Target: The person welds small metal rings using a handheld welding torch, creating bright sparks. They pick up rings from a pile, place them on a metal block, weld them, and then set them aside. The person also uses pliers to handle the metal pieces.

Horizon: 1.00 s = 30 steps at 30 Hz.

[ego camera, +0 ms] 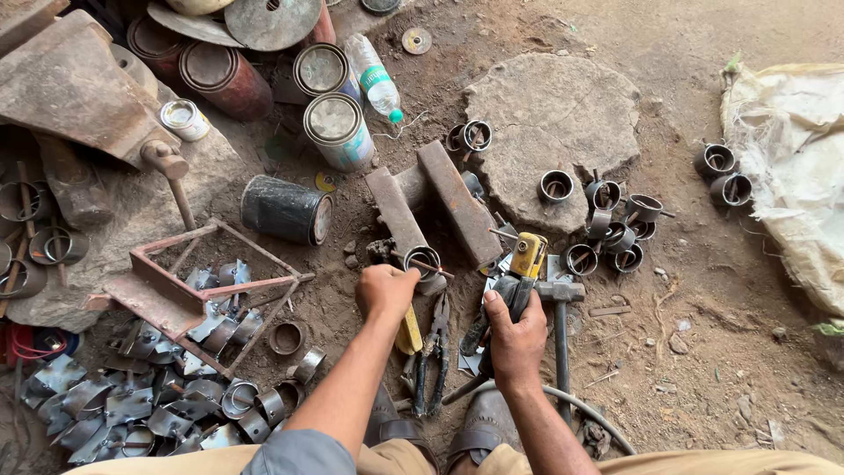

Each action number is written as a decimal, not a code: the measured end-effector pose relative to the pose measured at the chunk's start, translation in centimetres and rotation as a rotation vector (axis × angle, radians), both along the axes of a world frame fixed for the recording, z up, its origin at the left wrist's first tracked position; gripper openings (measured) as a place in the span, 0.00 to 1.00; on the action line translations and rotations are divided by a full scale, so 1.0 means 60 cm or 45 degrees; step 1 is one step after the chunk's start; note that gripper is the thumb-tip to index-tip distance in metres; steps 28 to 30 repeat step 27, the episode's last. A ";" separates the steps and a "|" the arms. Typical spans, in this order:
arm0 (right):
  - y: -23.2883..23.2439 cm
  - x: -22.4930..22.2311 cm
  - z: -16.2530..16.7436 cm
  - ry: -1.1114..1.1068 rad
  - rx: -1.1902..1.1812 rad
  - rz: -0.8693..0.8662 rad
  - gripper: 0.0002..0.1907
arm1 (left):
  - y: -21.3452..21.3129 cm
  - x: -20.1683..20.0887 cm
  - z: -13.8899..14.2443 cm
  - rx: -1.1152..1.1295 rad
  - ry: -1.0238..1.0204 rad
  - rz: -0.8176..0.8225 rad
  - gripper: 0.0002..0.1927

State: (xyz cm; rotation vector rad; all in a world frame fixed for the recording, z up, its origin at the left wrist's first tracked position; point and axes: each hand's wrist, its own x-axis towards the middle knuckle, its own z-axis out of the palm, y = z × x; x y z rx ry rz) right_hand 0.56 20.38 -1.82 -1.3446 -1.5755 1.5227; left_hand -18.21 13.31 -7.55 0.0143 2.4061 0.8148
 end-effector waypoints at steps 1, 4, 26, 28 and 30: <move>-0.001 0.001 0.001 0.007 -0.022 0.009 0.19 | -0.001 -0.006 0.004 0.008 0.019 -0.003 0.07; 0.001 0.001 0.002 -0.008 -0.003 0.003 0.20 | 0.003 -0.031 0.022 0.016 0.083 -0.176 0.06; 0.006 0.002 -0.002 -0.041 0.035 -0.009 0.19 | 0.040 -0.039 0.090 -0.454 0.564 -1.193 0.36; 0.006 0.002 -0.002 -0.057 0.018 -0.011 0.19 | 0.040 -0.043 0.077 -0.384 0.682 -1.275 0.35; 0.006 0.002 -0.002 -0.057 0.018 -0.011 0.19 | 0.040 -0.043 0.077 -0.384 0.682 -1.275 0.35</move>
